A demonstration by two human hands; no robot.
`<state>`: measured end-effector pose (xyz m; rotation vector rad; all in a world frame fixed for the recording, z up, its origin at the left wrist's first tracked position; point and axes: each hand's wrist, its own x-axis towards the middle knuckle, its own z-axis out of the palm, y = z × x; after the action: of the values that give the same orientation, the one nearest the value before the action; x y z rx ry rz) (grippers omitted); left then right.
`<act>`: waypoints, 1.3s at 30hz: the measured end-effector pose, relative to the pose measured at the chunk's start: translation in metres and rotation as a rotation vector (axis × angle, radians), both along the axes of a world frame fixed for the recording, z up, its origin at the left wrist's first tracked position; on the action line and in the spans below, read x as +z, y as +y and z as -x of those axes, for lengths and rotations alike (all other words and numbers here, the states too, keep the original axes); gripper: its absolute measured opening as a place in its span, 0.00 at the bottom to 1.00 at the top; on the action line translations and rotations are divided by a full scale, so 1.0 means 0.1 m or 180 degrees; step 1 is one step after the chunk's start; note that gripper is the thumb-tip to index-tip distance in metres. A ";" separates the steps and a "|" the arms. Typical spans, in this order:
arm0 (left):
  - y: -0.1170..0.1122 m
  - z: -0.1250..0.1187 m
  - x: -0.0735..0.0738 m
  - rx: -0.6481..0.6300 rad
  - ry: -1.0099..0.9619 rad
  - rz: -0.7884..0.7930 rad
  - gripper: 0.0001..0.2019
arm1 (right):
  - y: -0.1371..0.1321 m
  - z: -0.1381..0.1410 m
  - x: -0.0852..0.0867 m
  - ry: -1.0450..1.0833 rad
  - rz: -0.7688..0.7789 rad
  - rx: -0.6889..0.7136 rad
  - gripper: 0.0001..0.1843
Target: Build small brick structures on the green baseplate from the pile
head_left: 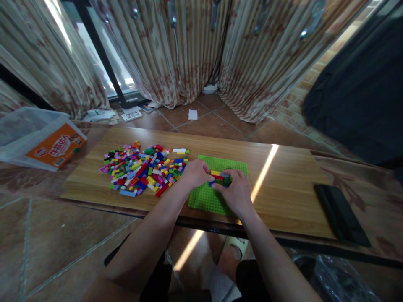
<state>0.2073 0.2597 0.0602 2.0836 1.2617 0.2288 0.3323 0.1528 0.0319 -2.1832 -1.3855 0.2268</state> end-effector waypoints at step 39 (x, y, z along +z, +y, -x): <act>-0.08 0.17 0.01 -0.0382 -0.0532 -0.0072 0.12 | -0.09 -0.36 -0.05 0.0919 -0.0716 -0.0132 0.24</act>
<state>0.1899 0.2519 0.0609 2.1036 1.0364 0.3564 0.3688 0.1443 0.0272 -1.9068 -1.1455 0.3387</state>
